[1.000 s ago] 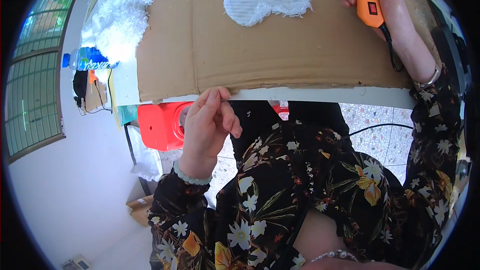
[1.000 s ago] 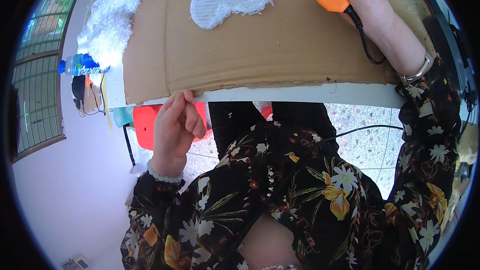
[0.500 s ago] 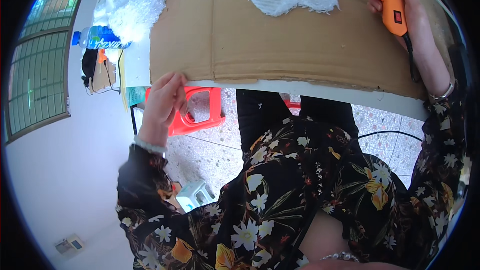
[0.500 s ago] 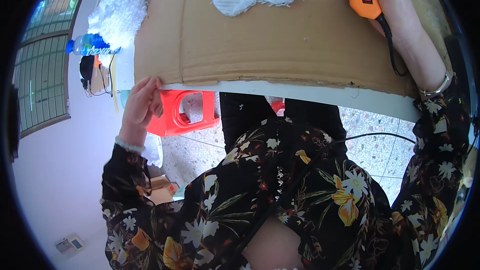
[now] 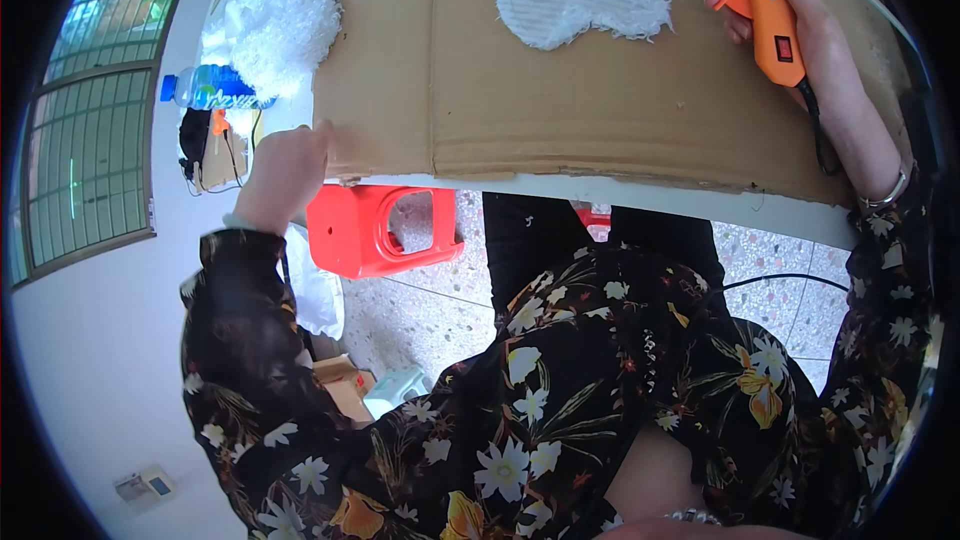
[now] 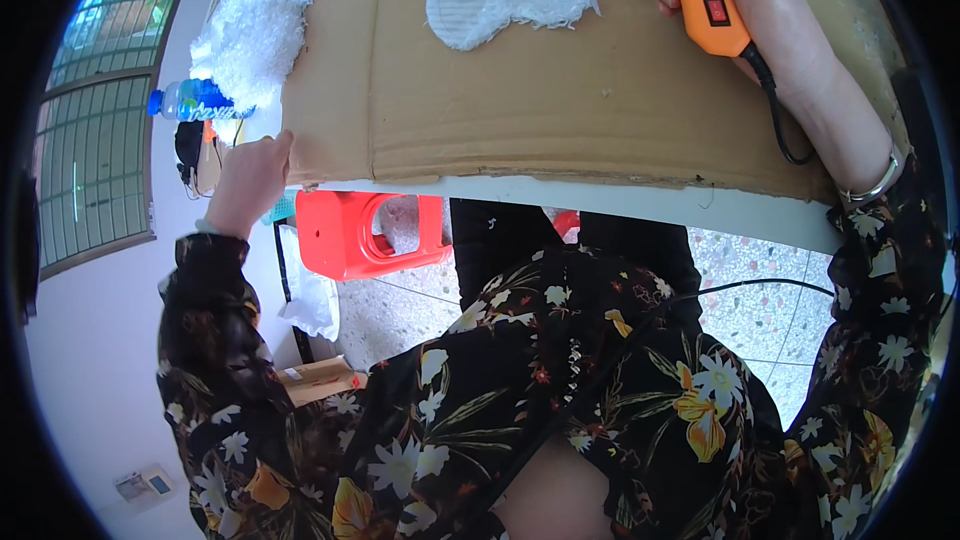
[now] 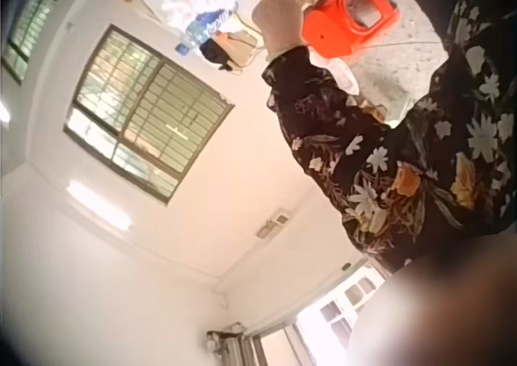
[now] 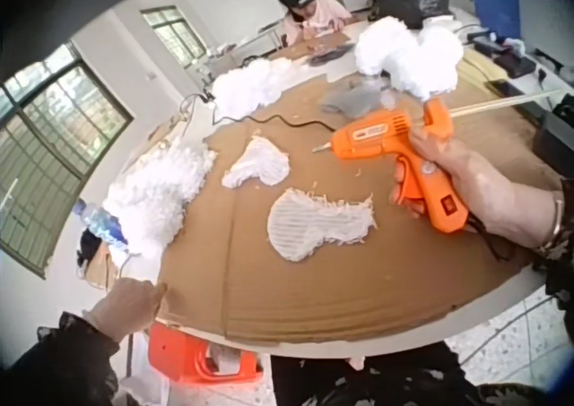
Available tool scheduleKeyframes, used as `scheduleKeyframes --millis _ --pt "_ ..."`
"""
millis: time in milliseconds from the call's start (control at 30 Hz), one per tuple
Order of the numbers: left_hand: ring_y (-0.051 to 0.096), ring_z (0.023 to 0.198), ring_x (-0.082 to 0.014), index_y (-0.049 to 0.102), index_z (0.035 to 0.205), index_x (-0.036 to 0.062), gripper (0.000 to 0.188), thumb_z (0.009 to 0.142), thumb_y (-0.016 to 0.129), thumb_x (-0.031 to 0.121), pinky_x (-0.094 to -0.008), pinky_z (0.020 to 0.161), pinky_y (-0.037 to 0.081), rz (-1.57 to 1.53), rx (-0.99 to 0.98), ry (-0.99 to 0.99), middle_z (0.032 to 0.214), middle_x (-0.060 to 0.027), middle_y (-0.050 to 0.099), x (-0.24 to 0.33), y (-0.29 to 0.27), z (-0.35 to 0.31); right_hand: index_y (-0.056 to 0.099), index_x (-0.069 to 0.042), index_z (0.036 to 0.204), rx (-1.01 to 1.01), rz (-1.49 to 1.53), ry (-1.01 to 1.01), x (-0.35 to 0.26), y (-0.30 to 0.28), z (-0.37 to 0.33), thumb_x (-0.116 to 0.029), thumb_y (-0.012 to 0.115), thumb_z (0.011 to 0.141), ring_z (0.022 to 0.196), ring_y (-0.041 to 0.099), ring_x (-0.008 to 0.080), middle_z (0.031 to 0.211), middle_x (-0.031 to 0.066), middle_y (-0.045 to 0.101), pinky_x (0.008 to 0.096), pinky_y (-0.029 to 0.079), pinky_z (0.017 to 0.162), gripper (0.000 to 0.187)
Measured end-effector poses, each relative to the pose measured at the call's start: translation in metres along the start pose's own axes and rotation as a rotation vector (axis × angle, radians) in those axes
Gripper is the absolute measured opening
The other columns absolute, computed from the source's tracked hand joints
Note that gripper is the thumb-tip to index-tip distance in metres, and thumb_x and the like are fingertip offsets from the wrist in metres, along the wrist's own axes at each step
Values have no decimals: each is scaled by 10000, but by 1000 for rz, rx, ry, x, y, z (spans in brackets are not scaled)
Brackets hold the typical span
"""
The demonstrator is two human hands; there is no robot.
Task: Glue stuffing onto white fabric cutouts using a hot glue gun.
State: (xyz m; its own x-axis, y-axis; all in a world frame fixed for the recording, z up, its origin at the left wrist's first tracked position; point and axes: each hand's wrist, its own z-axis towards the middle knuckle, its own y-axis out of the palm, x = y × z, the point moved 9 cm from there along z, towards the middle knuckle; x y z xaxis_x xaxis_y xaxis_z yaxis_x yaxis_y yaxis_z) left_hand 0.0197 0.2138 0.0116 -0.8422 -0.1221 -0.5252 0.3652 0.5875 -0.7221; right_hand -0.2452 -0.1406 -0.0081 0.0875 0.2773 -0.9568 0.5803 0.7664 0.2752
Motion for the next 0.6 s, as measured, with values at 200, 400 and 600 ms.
scheduleKeyframes --millis 200,400,600 --pt "551 750 -226 449 1408 153 652 775 550 32 -358 690 476 39 515 148 886 -67 555 82 -99 2 590 -39 945 -43 -43 21 1 -6 -1 -455 414 1006 612 599 176 782 129 663 270 492 579 456" --pt "536 846 -212 379 1472 200 725 783 544 45 -355 758 454 31 622 213 964 -74 551 103 -115 13 580 -41 973 -1194 739 -676 -35 27 -10 -444 422 1006 625 601 176 798 124 660 273 497 594 435" --pt "573 818 -273 629 927 64 224 715 662 0 -379 715 470 -310 846 167 851 -102 572 93 -139 11 573 -33 980 -106 -1 -8 -2 -4 -1 -417 436 1011 661 613 180 818 113 655 280 505 609 409"
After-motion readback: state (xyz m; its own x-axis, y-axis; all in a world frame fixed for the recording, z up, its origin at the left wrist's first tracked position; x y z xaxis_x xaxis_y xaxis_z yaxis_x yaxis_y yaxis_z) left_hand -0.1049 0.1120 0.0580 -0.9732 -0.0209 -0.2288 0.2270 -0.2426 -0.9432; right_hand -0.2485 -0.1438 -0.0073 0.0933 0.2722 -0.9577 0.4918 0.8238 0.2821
